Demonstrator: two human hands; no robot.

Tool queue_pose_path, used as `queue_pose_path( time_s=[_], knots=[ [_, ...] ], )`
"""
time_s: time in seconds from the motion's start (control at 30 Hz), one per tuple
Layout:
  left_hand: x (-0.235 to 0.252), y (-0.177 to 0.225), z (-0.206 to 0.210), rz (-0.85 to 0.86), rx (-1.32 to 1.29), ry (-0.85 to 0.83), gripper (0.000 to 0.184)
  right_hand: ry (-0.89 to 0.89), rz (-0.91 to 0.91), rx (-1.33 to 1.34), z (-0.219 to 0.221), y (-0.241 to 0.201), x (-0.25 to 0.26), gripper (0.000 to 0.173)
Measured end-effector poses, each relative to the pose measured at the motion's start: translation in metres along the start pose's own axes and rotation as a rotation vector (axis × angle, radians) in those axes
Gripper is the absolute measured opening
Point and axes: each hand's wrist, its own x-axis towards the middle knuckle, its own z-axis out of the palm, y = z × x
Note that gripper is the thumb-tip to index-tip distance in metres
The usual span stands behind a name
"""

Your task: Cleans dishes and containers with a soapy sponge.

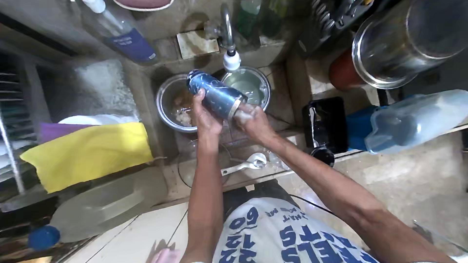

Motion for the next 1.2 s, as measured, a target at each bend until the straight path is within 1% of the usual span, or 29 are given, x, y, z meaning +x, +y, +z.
queue_pose_path(
  time_s=[0.03, 0.07, 0.1, 0.13, 0.17, 0.23, 0.27, 0.33, 0.37, 0.4, 0.47, 0.5, 0.57, 0.63, 0.7, 0.77, 0.8, 0.83, 0.9, 0.97, 1.0, 1.03, 1.07, 1.13, 1.17, 1.2],
  knots=[
    [-0.007, 0.005, 0.009, 0.018, 0.101, 0.079, 0.059, -0.001, -0.176, -0.285, -0.004, 0.007, 0.001, 0.018],
    [-0.013, 0.008, 0.019, 0.034, 0.203, 0.144, 0.071, 0.004, -0.339, -0.54, -0.005, 0.014, 0.002, 0.017],
    [-0.015, 0.009, 0.029, 0.055, 0.282, 0.219, 0.082, 0.006, -0.459, -0.702, -0.002, 0.019, 0.001, 0.017],
    [-0.015, 0.007, 0.035, 0.071, 0.333, 0.296, 0.09, -0.003, -0.514, -0.772, 0.004, 0.023, -0.001, 0.018],
    [-0.011, 0.006, 0.037, 0.081, 0.359, 0.334, 0.094, -0.016, -0.509, -0.767, 0.008, 0.024, 0.0, 0.018],
    [0.002, 0.003, 0.029, 0.026, 0.374, 0.32, 0.091, -0.054, -0.394, -0.614, 0.006, 0.02, 0.003, 0.019],
    [0.006, 0.003, 0.023, -0.02, 0.355, 0.3, 0.082, -0.086, -0.315, -0.497, -0.001, 0.015, 0.001, 0.02],
    [0.017, 0.008, 0.012, -0.081, 0.276, 0.283, 0.049, -0.158, -0.214, -0.356, -0.02, 0.004, -0.008, 0.027],
    [0.021, 0.011, 0.007, -0.098, 0.216, 0.279, 0.039, -0.177, -0.2, -0.353, -0.028, -0.001, -0.016, 0.028],
    [0.023, 0.013, 0.004, -0.108, 0.177, 0.271, 0.036, -0.189, -0.196, -0.391, -0.032, -0.004, -0.02, 0.029],
    [0.018, 0.009, 0.012, -0.115, 0.178, 0.257, 0.036, -0.173, -0.184, -0.47, -0.028, -0.009, -0.012, 0.029],
    [0.012, 0.004, 0.019, -0.115, 0.202, 0.248, 0.038, -0.147, -0.174, -0.468, -0.022, -0.011, -0.004, 0.028],
    [0.011, -0.002, 0.018, -0.094, 0.215, 0.233, 0.039, -0.101, -0.149, -0.393, -0.013, -0.015, -0.003, 0.024],
    [0.015, 0.006, 0.008, -0.069, 0.19, 0.277, 0.038, -0.13, -0.104, -0.291, -0.019, -0.021, -0.018, 0.026],
    [0.009, 0.009, 0.011, -0.067, 0.153, 0.279, 0.037, -0.128, 0.004, -0.146, -0.023, -0.024, -0.016, 0.027],
    [-0.002, 0.002, 0.022, -0.068, 0.106, 0.203, 0.032, -0.042, 0.171, 0.158, -0.018, -0.026, -0.003, 0.022],
    [-0.001, 0.001, 0.023, -0.059, 0.09, 0.182, 0.032, -0.019, 0.248, 0.325, -0.017, -0.029, -0.002, 0.021],
    [0.001, 0.003, 0.022, -0.05, 0.089, 0.177, 0.032, -0.039, 0.303, 0.445, -0.021, -0.032, -0.007, 0.026],
    [0.007, 0.013, 0.022, -0.023, 0.069, 0.197, 0.033, -0.096, 0.332, 0.555, -0.028, -0.034, -0.012, 0.032],
    [0.0, 0.008, 0.025, -0.006, 0.042, 0.197, 0.033, -0.055, 0.361, 0.634, -0.021, -0.03, -0.006, 0.027],
    [-0.003, 0.005, 0.028, -0.005, 0.032, 0.169, 0.033, -0.022, 0.38, 0.664, -0.016, -0.03, -0.003, 0.022],
    [-0.003, 0.005, 0.03, -0.003, 0.031, 0.153, 0.034, -0.006, 0.383, 0.678, -0.015, -0.033, -0.005, 0.021],
    [0.0, 0.008, 0.028, 0.005, 0.033, 0.149, 0.036, -0.007, 0.372, 0.67, -0.017, -0.036, -0.012, 0.026],
    [0.006, 0.014, 0.018, 0.003, -0.019, 0.136, 0.039, -0.018, 0.325, 0.563, -0.023, -0.035, -0.019, 0.031],
    [0.006, 0.015, 0.018, -0.003, -0.036, 0.135, 0.039, -0.013, 0.26, 0.427, -0.022, -0.033, -0.012, 0.029],
    [0.003, 0.013, 0.021, -0.023, -0.04, 0.138, 0.038, -0.014, 0.157, 0.208, -0.017, -0.031, -0.003, 0.027]
  ],
)
